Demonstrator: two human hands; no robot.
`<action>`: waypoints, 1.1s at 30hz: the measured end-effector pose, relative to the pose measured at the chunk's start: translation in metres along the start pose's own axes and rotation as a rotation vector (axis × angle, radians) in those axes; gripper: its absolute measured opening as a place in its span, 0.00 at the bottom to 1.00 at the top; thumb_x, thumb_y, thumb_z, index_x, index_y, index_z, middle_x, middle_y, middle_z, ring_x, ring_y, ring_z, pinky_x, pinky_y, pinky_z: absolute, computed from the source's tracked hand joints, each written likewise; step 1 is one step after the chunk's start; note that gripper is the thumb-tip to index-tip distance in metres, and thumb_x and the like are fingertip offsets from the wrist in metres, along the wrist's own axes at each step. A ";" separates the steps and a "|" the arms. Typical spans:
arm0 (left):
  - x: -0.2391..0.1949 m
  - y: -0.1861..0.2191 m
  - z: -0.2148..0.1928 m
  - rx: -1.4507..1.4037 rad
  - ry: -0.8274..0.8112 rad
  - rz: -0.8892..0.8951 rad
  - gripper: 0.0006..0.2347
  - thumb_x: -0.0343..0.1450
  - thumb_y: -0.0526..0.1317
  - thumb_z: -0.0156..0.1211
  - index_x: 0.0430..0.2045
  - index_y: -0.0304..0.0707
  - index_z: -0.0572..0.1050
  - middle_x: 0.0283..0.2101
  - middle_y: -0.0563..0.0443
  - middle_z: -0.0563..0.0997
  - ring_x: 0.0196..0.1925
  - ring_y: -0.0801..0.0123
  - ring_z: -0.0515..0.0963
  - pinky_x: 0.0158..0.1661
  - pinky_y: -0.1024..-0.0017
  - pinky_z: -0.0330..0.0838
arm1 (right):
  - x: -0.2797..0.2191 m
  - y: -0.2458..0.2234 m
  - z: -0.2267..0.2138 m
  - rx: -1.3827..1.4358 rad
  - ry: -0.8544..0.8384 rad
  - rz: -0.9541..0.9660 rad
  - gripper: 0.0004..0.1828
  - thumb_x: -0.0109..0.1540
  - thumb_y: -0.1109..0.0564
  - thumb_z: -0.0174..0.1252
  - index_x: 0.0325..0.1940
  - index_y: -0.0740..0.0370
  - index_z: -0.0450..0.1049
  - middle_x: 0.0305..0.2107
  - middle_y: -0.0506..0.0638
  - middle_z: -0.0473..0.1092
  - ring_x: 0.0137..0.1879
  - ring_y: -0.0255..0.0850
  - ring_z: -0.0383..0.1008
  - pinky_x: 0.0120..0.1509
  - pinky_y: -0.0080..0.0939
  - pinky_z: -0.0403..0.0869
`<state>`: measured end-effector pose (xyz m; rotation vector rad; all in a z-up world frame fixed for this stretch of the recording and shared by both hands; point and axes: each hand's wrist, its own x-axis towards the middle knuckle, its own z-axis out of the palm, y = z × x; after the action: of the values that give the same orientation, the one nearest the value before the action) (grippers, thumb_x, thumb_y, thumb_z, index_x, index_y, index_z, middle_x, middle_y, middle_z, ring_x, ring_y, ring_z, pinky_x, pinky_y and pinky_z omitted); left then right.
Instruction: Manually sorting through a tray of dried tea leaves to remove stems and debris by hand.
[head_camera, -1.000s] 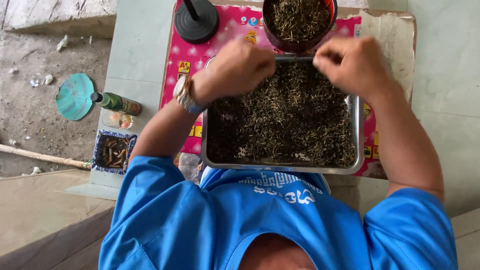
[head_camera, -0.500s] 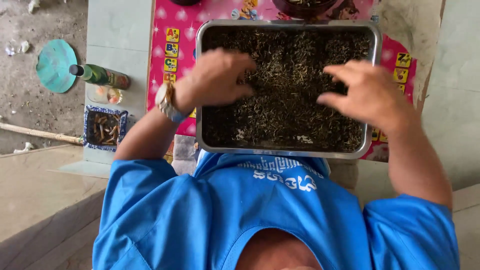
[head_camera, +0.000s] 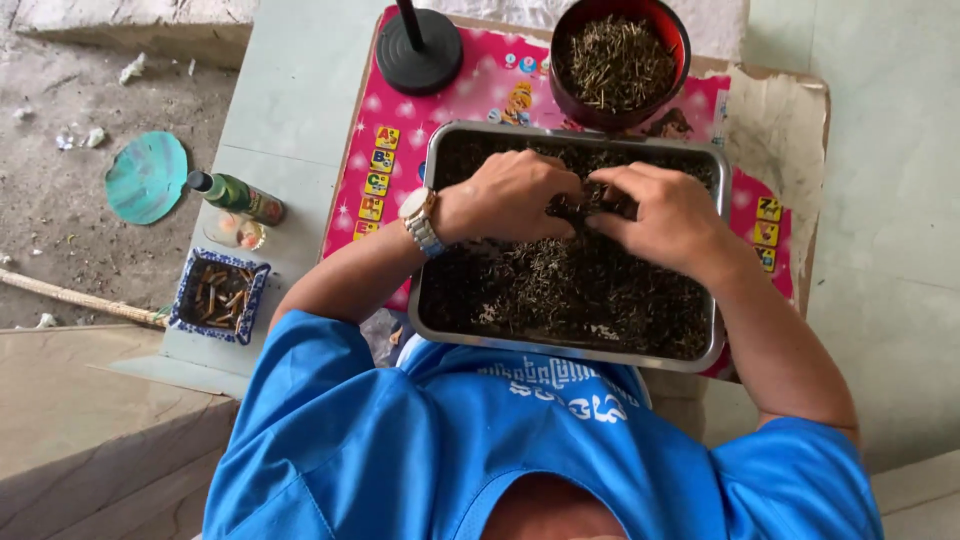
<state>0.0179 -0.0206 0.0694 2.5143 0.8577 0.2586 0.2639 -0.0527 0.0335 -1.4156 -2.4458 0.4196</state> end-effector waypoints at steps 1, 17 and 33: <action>0.005 -0.012 0.009 0.007 0.007 0.003 0.11 0.68 0.48 0.70 0.38 0.46 0.81 0.37 0.47 0.84 0.38 0.51 0.86 0.37 0.54 0.82 | 0.001 0.005 0.007 -0.006 0.007 -0.004 0.28 0.58 0.41 0.70 0.61 0.46 0.76 0.38 0.46 0.77 0.49 0.51 0.79 0.49 0.54 0.79; 0.017 -0.068 0.068 -0.126 0.165 0.024 0.06 0.65 0.46 0.63 0.28 0.51 0.77 0.31 0.52 0.83 0.37 0.46 0.84 0.36 0.48 0.79 | 0.006 0.015 0.034 0.177 0.186 -0.091 0.00 0.64 0.55 0.66 0.38 0.50 0.82 0.30 0.45 0.78 0.43 0.51 0.80 0.40 0.47 0.79; 0.012 -0.067 0.067 -0.030 0.146 0.059 0.13 0.62 0.52 0.68 0.35 0.53 0.81 0.27 0.52 0.84 0.31 0.46 0.84 0.35 0.48 0.80 | 0.022 0.060 0.023 0.096 0.327 -0.228 0.10 0.70 0.62 0.63 0.33 0.60 0.80 0.23 0.55 0.75 0.31 0.51 0.77 0.34 0.44 0.74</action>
<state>0.0133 0.0094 -0.0212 2.5197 0.8301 0.4762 0.2925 -0.0075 -0.0087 -1.0563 -2.2521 0.2298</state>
